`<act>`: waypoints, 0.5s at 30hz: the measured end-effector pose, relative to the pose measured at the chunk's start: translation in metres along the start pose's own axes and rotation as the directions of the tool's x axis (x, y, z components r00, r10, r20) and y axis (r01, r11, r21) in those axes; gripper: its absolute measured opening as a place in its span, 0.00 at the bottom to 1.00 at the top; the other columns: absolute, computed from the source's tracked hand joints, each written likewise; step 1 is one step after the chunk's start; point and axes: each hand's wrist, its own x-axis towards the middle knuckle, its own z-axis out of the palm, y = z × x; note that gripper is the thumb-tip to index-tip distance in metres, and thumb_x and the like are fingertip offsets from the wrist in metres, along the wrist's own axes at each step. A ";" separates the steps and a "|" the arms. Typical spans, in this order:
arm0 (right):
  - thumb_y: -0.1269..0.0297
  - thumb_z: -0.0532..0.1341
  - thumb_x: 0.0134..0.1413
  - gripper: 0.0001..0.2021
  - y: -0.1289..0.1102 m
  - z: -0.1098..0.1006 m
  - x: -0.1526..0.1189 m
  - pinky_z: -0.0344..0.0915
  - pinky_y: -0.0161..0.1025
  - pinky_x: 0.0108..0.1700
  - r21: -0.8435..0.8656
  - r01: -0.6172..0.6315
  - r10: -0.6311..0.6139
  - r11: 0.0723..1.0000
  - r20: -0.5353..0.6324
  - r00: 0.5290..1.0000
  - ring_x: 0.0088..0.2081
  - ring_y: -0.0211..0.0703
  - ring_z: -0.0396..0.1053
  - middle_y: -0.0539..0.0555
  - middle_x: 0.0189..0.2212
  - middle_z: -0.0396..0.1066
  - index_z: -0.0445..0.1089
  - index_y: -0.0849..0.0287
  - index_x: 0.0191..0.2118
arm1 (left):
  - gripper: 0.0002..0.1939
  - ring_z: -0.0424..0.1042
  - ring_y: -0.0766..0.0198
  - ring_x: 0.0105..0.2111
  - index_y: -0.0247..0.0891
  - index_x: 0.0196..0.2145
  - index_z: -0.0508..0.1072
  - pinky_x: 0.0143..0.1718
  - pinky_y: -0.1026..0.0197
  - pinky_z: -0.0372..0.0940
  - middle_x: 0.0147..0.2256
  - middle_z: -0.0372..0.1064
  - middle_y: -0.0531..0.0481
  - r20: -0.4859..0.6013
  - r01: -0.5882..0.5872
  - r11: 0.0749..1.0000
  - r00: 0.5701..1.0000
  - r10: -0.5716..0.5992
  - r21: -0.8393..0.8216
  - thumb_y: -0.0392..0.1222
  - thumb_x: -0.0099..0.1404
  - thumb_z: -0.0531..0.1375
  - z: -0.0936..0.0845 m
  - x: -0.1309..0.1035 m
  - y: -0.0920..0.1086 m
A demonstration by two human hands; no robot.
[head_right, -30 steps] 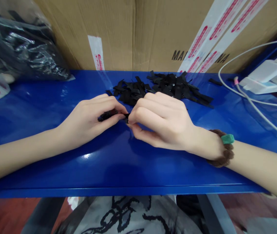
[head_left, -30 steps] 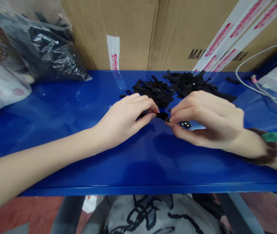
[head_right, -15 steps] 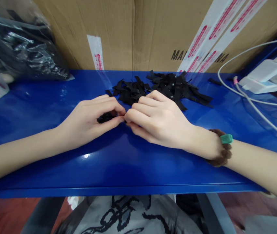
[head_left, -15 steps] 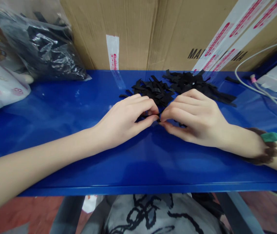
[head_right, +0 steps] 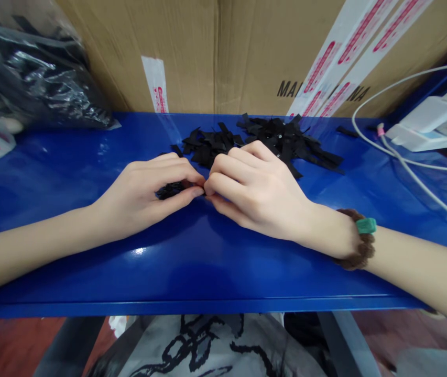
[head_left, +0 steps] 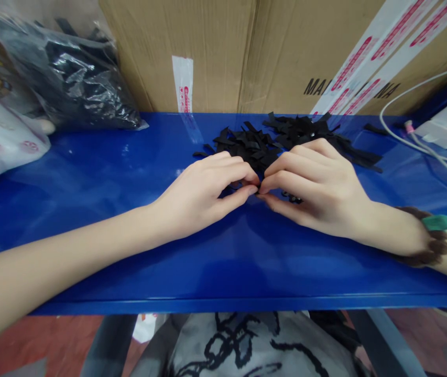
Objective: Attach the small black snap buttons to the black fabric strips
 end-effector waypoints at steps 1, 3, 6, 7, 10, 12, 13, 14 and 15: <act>0.64 0.55 0.63 0.07 0.000 0.000 0.000 0.58 0.42 0.39 -0.007 -0.004 0.004 1.000 0.004 1.000 0.32 0.39 0.64 0.51 0.32 0.71 0.66 0.58 0.34 | 0.05 0.68 0.67 0.35 0.36 0.35 0.71 0.38 0.64 0.63 0.33 0.72 0.53 0.001 0.001 1.000 1.000 -0.001 0.000 0.35 0.67 0.56 0.000 0.000 0.000; 0.64 0.57 0.61 0.06 0.000 0.000 -0.001 0.58 0.43 0.38 -0.015 -0.004 0.003 1.000 -0.005 1.000 0.33 0.41 0.64 0.53 0.33 0.71 0.66 0.58 0.33 | 0.04 0.68 0.67 0.36 0.36 0.35 0.71 0.39 0.64 0.63 0.34 0.73 0.53 0.005 0.004 1.000 1.000 -0.004 -0.001 0.35 0.67 0.56 0.000 0.000 0.001; 0.64 0.58 0.59 0.04 -0.001 -0.003 -0.001 0.58 0.44 0.37 -0.009 -0.022 0.021 1.000 -0.017 1.000 0.36 0.44 0.64 0.57 0.37 0.71 0.67 0.58 0.34 | 0.04 0.69 0.67 0.36 0.37 0.36 0.71 0.39 0.64 0.63 0.34 0.73 0.53 0.019 0.007 1.000 1.000 -0.007 -0.005 0.36 0.67 0.56 -0.001 0.001 0.001; 0.64 0.58 0.59 0.04 -0.001 -0.003 -0.002 0.58 0.45 0.37 -0.005 -0.035 0.035 0.999 -0.025 0.999 0.37 0.46 0.64 0.58 0.39 0.71 0.67 0.58 0.35 | 0.04 0.69 0.66 0.37 0.37 0.36 0.71 0.39 0.64 0.63 0.35 0.73 0.53 0.022 0.005 1.000 1.000 -0.005 -0.007 0.36 0.67 0.56 -0.001 0.001 0.001; 0.65 0.58 0.60 0.03 -0.003 -0.005 -0.002 0.59 0.47 0.38 -0.001 -0.067 0.067 0.998 -0.030 0.997 0.41 0.49 0.66 0.59 0.43 0.70 0.66 0.56 0.38 | 0.04 0.69 0.66 0.37 0.36 0.35 0.70 0.40 0.64 0.63 0.35 0.72 0.52 0.031 0.000 1.000 1.000 0.001 -0.007 0.37 0.68 0.56 -0.002 0.001 0.001; 0.65 0.58 0.59 0.03 -0.003 -0.004 -0.003 0.59 0.47 0.40 0.002 -0.062 0.062 0.998 -0.025 0.998 0.43 0.50 0.66 0.58 0.45 0.70 0.66 0.56 0.39 | 0.05 0.69 0.66 0.37 0.37 0.34 0.70 0.39 0.64 0.63 0.35 0.72 0.51 0.036 -0.002 1.000 0.999 0.002 0.000 0.37 0.68 0.56 -0.002 0.001 0.000; 0.65 0.58 0.59 0.04 -0.002 -0.004 -0.003 0.59 0.47 0.41 0.006 -0.054 0.054 0.999 -0.018 0.998 0.43 0.50 0.67 0.58 0.45 0.71 0.65 0.56 0.40 | 0.05 0.68 0.66 0.37 0.37 0.34 0.69 0.39 0.63 0.63 0.35 0.72 0.51 0.040 -0.002 1.000 0.999 0.001 0.005 0.38 0.68 0.55 -0.002 0.000 0.000; 0.66 0.58 0.60 0.04 -0.002 -0.003 -0.003 0.59 0.47 0.42 0.010 -0.049 0.049 0.999 -0.009 0.999 0.43 0.49 0.67 0.56 0.44 0.71 0.65 0.56 0.40 | 0.05 0.68 0.66 0.36 0.37 0.34 0.69 0.39 0.63 0.63 0.34 0.71 0.52 0.044 -0.002 1.000 0.999 0.002 0.011 0.38 0.68 0.55 -0.001 0.000 -0.001; 0.66 0.58 0.60 0.03 -0.001 -0.002 -0.003 0.59 0.47 0.43 0.013 -0.046 0.046 0.999 -0.001 0.999 0.42 0.48 0.67 0.55 0.43 0.72 0.65 0.56 0.40 | 0.06 0.68 0.66 0.36 0.37 0.34 0.69 0.38 0.63 0.63 0.34 0.71 0.52 0.047 -0.005 1.000 0.999 0.004 0.015 0.38 0.68 0.55 -0.001 0.000 -0.001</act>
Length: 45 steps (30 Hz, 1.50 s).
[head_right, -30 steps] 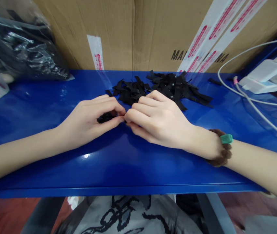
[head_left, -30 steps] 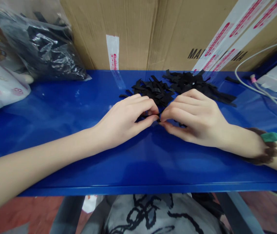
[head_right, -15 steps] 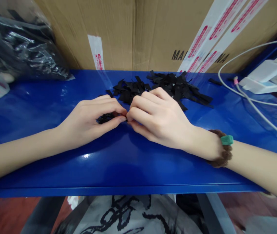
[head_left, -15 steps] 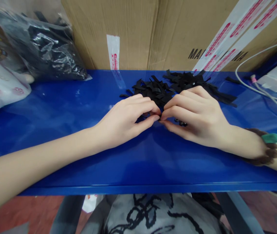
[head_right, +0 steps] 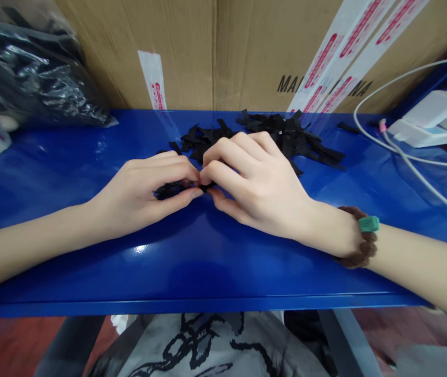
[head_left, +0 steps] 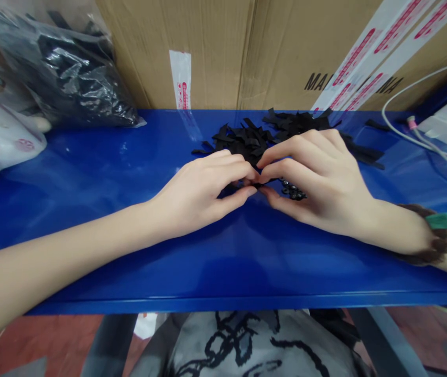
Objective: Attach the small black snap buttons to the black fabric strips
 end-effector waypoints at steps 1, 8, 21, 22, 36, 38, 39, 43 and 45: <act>0.66 0.57 0.60 0.03 0.001 0.001 0.000 0.59 0.47 0.44 0.003 -0.002 0.002 1.000 0.015 1.000 0.41 0.47 0.68 0.54 0.41 0.72 0.65 0.56 0.40 | 0.06 0.68 0.66 0.35 0.37 0.33 0.69 0.38 0.63 0.62 0.33 0.71 0.52 0.005 -0.002 1.000 1.000 0.002 0.003 0.38 0.68 0.55 0.000 0.000 0.000; 0.65 0.55 0.61 0.03 0.004 0.004 0.000 0.59 0.46 0.45 0.051 -0.042 0.040 0.998 0.037 0.999 0.38 0.44 0.68 0.51 0.34 0.72 0.65 0.56 0.39 | 0.05 0.69 0.65 0.36 0.37 0.37 0.71 0.39 0.63 0.63 0.34 0.71 0.52 0.005 0.017 1.000 1.000 -0.017 -0.014 0.38 0.68 0.55 0.002 0.000 -0.002; 0.70 0.55 0.62 0.07 0.001 -0.001 0.000 0.61 0.43 0.38 0.047 -0.033 0.035 0.998 -0.060 0.998 0.36 0.43 0.67 0.53 0.36 0.73 0.68 0.57 0.43 | 0.05 0.69 0.68 0.34 0.37 0.37 0.73 0.38 0.65 0.63 0.32 0.72 0.54 -0.129 0.048 0.999 0.991 -0.045 0.021 0.33 0.64 0.57 0.000 0.000 0.001; 0.71 0.55 0.62 0.07 0.001 -0.001 0.000 0.61 0.43 0.39 0.046 -0.029 0.032 0.999 -0.067 0.997 0.36 0.43 0.67 0.53 0.36 0.73 0.68 0.57 0.43 | 0.05 0.69 0.68 0.33 0.37 0.36 0.73 0.37 0.65 0.63 0.32 0.72 0.54 -0.133 0.055 0.998 0.990 -0.052 0.021 0.33 0.64 0.58 0.000 0.000 0.001; 0.68 0.56 0.61 0.04 0.003 -0.001 -0.001 0.60 0.44 0.41 0.044 0.002 -0.001 0.999 -0.039 0.999 0.36 0.42 0.67 0.52 0.34 0.72 0.68 0.58 0.37 | 0.05 0.65 0.67 0.33 0.36 0.33 0.70 0.35 0.64 0.61 0.31 0.70 0.53 -0.022 -0.009 1.000 1.000 0.010 0.017 0.33 0.66 0.55 0.000 0.000 0.001; 0.68 0.56 0.62 0.05 0.003 0.000 0.000 0.60 0.43 0.42 0.033 0.010 -0.009 0.999 -0.036 0.999 0.35 0.41 0.66 0.51 0.34 0.72 0.68 0.58 0.37 | 0.04 0.66 0.66 0.33 0.37 0.34 0.70 0.36 0.63 0.61 0.32 0.70 0.53 -0.037 0.005 1.000 0.999 -0.004 0.017 0.35 0.66 0.55 0.000 0.000 0.001; 0.67 0.55 0.63 0.05 0.004 0.000 0.000 0.60 0.43 0.42 0.027 0.016 -0.015 1.000 -0.038 0.999 0.35 0.40 0.66 0.51 0.33 0.72 0.68 0.58 0.37 | 0.04 0.67 0.66 0.34 0.36 0.35 0.70 0.37 0.63 0.61 0.32 0.70 0.53 -0.048 0.012 1.000 0.999 -0.011 0.016 0.36 0.67 0.56 0.000 0.000 0.001; 0.66 0.55 0.63 0.05 0.003 0.001 0.000 0.60 0.42 0.42 0.012 0.053 -0.052 0.999 -0.059 0.997 0.34 0.38 0.66 0.50 0.32 0.71 0.67 0.58 0.36 | 0.06 0.68 0.66 0.37 0.36 0.39 0.70 0.39 0.63 0.62 0.35 0.70 0.52 -0.072 0.019 1.000 0.997 -0.017 0.021 0.41 0.66 0.59 -0.001 0.000 0.001; 0.66 0.56 0.63 0.05 0.003 0.001 0.001 0.60 0.41 0.42 0.010 0.055 -0.054 0.998 -0.064 0.996 0.34 0.38 0.66 0.50 0.31 0.71 0.67 0.58 0.36 | 0.07 0.68 0.66 0.37 0.37 0.39 0.70 0.39 0.63 0.62 0.36 0.71 0.52 -0.064 0.003 0.999 0.998 -0.001 0.033 0.42 0.65 0.60 0.000 0.000 0.001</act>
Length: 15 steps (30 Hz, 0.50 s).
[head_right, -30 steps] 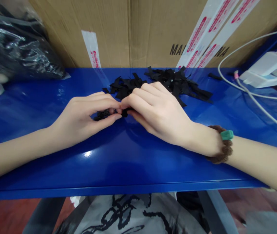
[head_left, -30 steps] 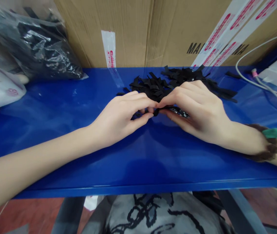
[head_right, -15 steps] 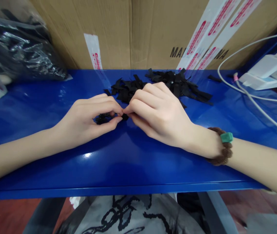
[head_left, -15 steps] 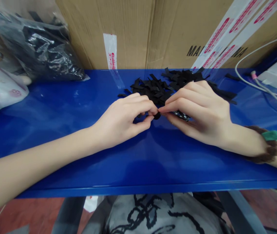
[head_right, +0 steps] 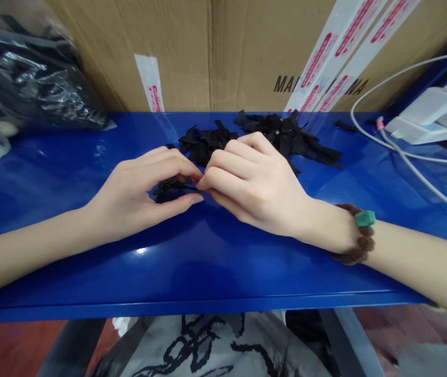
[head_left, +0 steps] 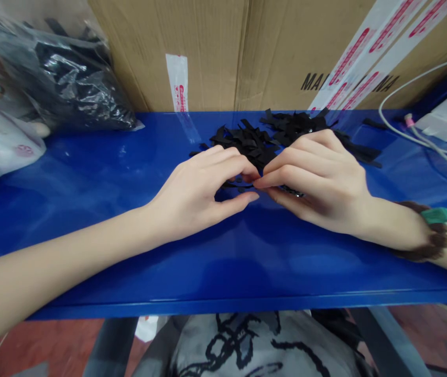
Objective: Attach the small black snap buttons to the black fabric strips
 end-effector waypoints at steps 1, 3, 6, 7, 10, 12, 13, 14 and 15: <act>0.66 0.56 0.63 0.05 0.000 0.000 0.000 0.60 0.41 0.43 0.000 -0.001 0.001 1.000 0.002 1.000 0.34 0.37 0.66 0.49 0.31 0.72 0.67 0.58 0.36 | 0.07 0.68 0.66 0.37 0.37 0.39 0.70 0.39 0.63 0.62 0.36 0.71 0.53 0.005 -0.009 1.000 1.000 0.009 0.003 0.42 0.65 0.60 0.000 0.000 0.000; 0.66 0.57 0.63 0.05 0.000 0.000 0.000 0.60 0.42 0.42 -0.003 0.002 -0.002 1.000 0.007 1.000 0.33 0.37 0.66 0.49 0.30 0.72 0.67 0.58 0.35 | 0.05 0.68 0.66 0.37 0.38 0.37 0.71 0.39 0.63 0.62 0.36 0.71 0.54 0.009 -0.023 1.000 1.000 0.023 0.005 0.41 0.66 0.60 0.001 0.000 -0.001; 0.65 0.58 0.62 0.05 0.000 0.000 0.000 0.60 0.42 0.42 -0.016 0.022 -0.021 1.000 0.017 1.000 0.33 0.37 0.66 0.49 0.30 0.72 0.67 0.58 0.35 | 0.04 0.68 0.66 0.36 0.37 0.35 0.71 0.39 0.63 0.62 0.34 0.72 0.55 0.014 -0.036 0.999 0.999 0.036 0.005 0.40 0.67 0.59 0.001 0.000 -0.002; 0.65 0.58 0.62 0.04 0.000 0.000 0.000 0.60 0.41 0.42 -0.021 0.027 -0.027 0.999 0.020 0.999 0.32 0.37 0.65 0.49 0.30 0.72 0.66 0.58 0.35 | 0.05 0.68 0.66 0.36 0.37 0.35 0.71 0.38 0.62 0.62 0.34 0.72 0.55 0.020 -0.039 0.999 0.999 0.038 0.007 0.40 0.67 0.59 0.001 0.000 -0.003; 0.65 0.57 0.62 0.04 0.001 0.000 0.000 0.60 0.42 0.42 -0.022 0.035 -0.035 0.999 0.027 0.999 0.32 0.37 0.65 0.48 0.30 0.72 0.66 0.58 0.35 | 0.05 0.68 0.65 0.35 0.37 0.35 0.72 0.38 0.61 0.62 0.34 0.73 0.54 0.045 -0.043 0.999 0.998 0.043 0.003 0.41 0.67 0.58 0.000 0.000 -0.004; 0.65 0.57 0.63 0.05 0.002 0.001 0.000 0.60 0.42 0.42 -0.009 0.037 -0.037 0.999 0.035 0.999 0.31 0.37 0.65 0.49 0.29 0.72 0.66 0.58 0.35 | 0.05 0.68 0.64 0.36 0.38 0.36 0.72 0.39 0.61 0.63 0.34 0.73 0.54 0.055 -0.048 0.999 0.997 0.048 -0.001 0.41 0.67 0.58 0.000 0.000 -0.004; 0.65 0.57 0.63 0.05 0.002 0.001 0.000 0.60 0.42 0.42 0.002 0.038 -0.039 0.999 0.044 0.998 0.31 0.37 0.65 0.49 0.29 0.72 0.66 0.59 0.35 | 0.05 0.68 0.64 0.36 0.38 0.36 0.72 0.39 0.61 0.63 0.34 0.73 0.54 0.056 -0.051 0.999 0.997 0.051 0.000 0.40 0.68 0.58 -0.001 0.000 -0.004; 0.65 0.56 0.63 0.06 0.002 0.001 0.001 0.60 0.42 0.41 0.019 0.042 -0.043 0.999 0.056 0.998 0.31 0.37 0.65 0.50 0.29 0.72 0.67 0.59 0.35 | 0.06 0.68 0.64 0.36 0.38 0.36 0.73 0.39 0.60 0.63 0.34 0.73 0.54 0.057 -0.054 0.999 0.997 0.053 0.002 0.40 0.68 0.57 0.000 0.000 -0.004; 0.66 0.56 0.63 0.06 0.002 0.001 0.001 0.60 0.42 0.40 0.040 0.048 -0.050 0.998 0.071 0.996 0.31 0.37 0.66 0.50 0.29 0.72 0.67 0.60 0.35 | 0.06 0.68 0.64 0.36 0.38 0.36 0.73 0.40 0.60 0.63 0.33 0.73 0.54 0.059 -0.054 0.999 0.997 0.053 0.007 0.40 0.68 0.57 0.000 -0.001 -0.004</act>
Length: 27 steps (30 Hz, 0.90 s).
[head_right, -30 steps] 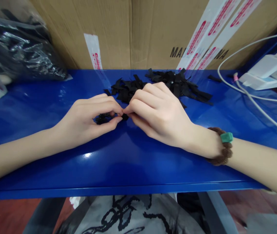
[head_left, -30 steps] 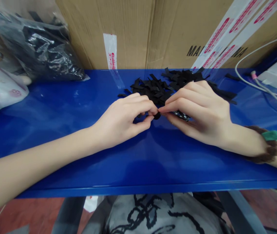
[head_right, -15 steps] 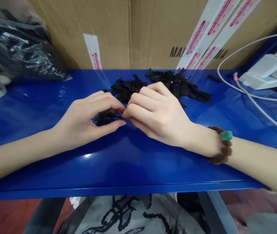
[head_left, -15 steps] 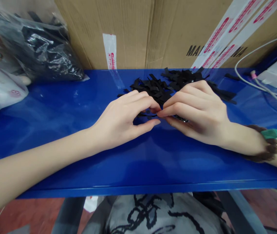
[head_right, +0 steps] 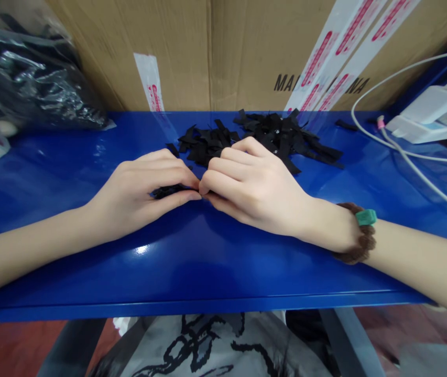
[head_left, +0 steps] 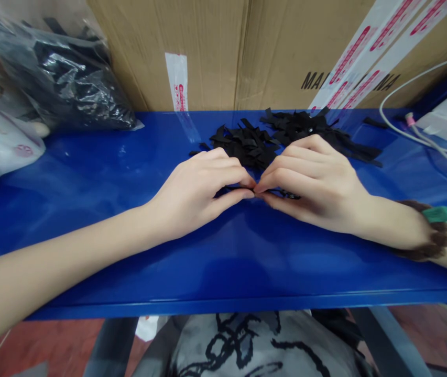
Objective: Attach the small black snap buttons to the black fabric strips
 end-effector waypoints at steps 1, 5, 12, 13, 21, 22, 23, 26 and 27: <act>0.66 0.56 0.64 0.07 0.000 0.000 0.000 0.61 0.42 0.39 0.023 0.009 -0.010 1.000 0.015 1.000 0.31 0.38 0.66 0.51 0.29 0.72 0.67 0.61 0.35 | 0.06 0.68 0.64 0.36 0.38 0.36 0.73 0.40 0.60 0.62 0.33 0.73 0.54 0.004 -0.001 1.000 1.000 0.001 0.004 0.40 0.68 0.57 0.000 0.000 0.000; 0.66 0.55 0.64 0.08 0.000 0.001 0.001 0.61 0.41 0.36 0.083 0.032 -0.036 0.996 0.051 0.998 0.31 0.38 0.67 0.52 0.29 0.72 0.67 0.62 0.35 | 0.06 0.68 0.64 0.35 0.39 0.35 0.73 0.39 0.60 0.61 0.32 0.72 0.55 0.015 -0.003 1.000 1.000 0.003 0.029 0.39 0.69 0.56 0.002 -0.001 0.000; 0.65 0.55 0.64 0.07 0.000 -0.001 0.003 0.61 0.39 0.35 0.117 0.013 -0.020 0.993 0.056 0.998 0.31 0.38 0.65 0.52 0.29 0.71 0.66 0.60 0.36 | 0.09 0.66 0.63 0.33 0.38 0.34 0.71 0.35 0.60 0.58 0.30 0.70 0.54 0.021 -0.023 0.994 1.000 0.021 0.106 0.41 0.70 0.54 -0.001 -0.001 0.003; 0.65 0.55 0.64 0.06 0.000 -0.002 0.003 0.61 0.39 0.36 0.124 0.010 -0.017 0.992 0.058 0.998 0.31 0.38 0.65 0.51 0.29 0.70 0.66 0.60 0.36 | 0.09 0.66 0.63 0.33 0.38 0.34 0.71 0.35 0.60 0.58 0.30 0.70 0.54 0.022 -0.026 0.993 0.999 0.023 0.112 0.42 0.70 0.54 -0.002 -0.001 0.003; 0.66 0.55 0.63 0.05 0.000 -0.004 0.004 0.61 0.39 0.36 0.160 -0.001 -0.007 0.987 0.053 0.999 0.31 0.38 0.65 0.52 0.29 0.71 0.66 0.59 0.37 | 0.09 0.65 0.63 0.34 0.39 0.35 0.71 0.36 0.60 0.56 0.31 0.70 0.54 0.054 -0.006 0.993 0.999 0.000 0.116 0.42 0.70 0.53 -0.005 0.001 0.004; 0.66 0.55 0.63 0.05 -0.001 -0.004 0.004 0.61 0.39 0.36 0.155 -0.002 -0.005 0.988 0.042 0.999 0.32 0.38 0.66 0.52 0.29 0.71 0.66 0.59 0.36 | 0.09 0.65 0.64 0.34 0.39 0.35 0.71 0.36 0.60 0.56 0.32 0.70 0.54 0.053 -0.003 0.993 0.999 -0.003 0.117 0.42 0.70 0.53 -0.006 0.001 0.004; 0.66 0.55 0.63 0.05 -0.001 -0.004 0.004 0.61 0.39 0.36 0.148 -0.001 -0.003 0.989 0.027 1.000 0.32 0.39 0.66 0.52 0.30 0.71 0.66 0.60 0.36 | 0.09 0.65 0.64 0.34 0.39 0.36 0.71 0.36 0.60 0.56 0.32 0.70 0.54 0.050 -0.002 0.993 0.999 -0.004 0.117 0.41 0.70 0.53 -0.006 0.001 0.004; 0.67 0.56 0.62 0.05 -0.001 -0.005 0.004 0.61 0.39 0.36 0.131 0.021 -0.019 0.991 -0.010 1.000 0.33 0.40 0.67 0.54 0.30 0.72 0.67 0.60 0.36 | 0.08 0.65 0.64 0.35 0.38 0.37 0.71 0.37 0.60 0.56 0.33 0.71 0.54 0.055 -0.001 0.993 0.998 -0.005 0.115 0.40 0.70 0.53 -0.006 0.001 0.006; 0.68 0.56 0.62 0.04 -0.002 -0.005 0.004 0.62 0.39 0.35 0.130 0.028 -0.026 0.991 -0.019 0.999 0.33 0.40 0.67 0.54 0.31 0.72 0.67 0.61 0.36 | 0.08 0.65 0.64 0.34 0.38 0.37 0.71 0.37 0.60 0.56 0.33 0.71 0.53 0.059 -0.002 0.993 0.998 -0.004 0.114 0.40 0.70 0.53 -0.006 0.001 0.006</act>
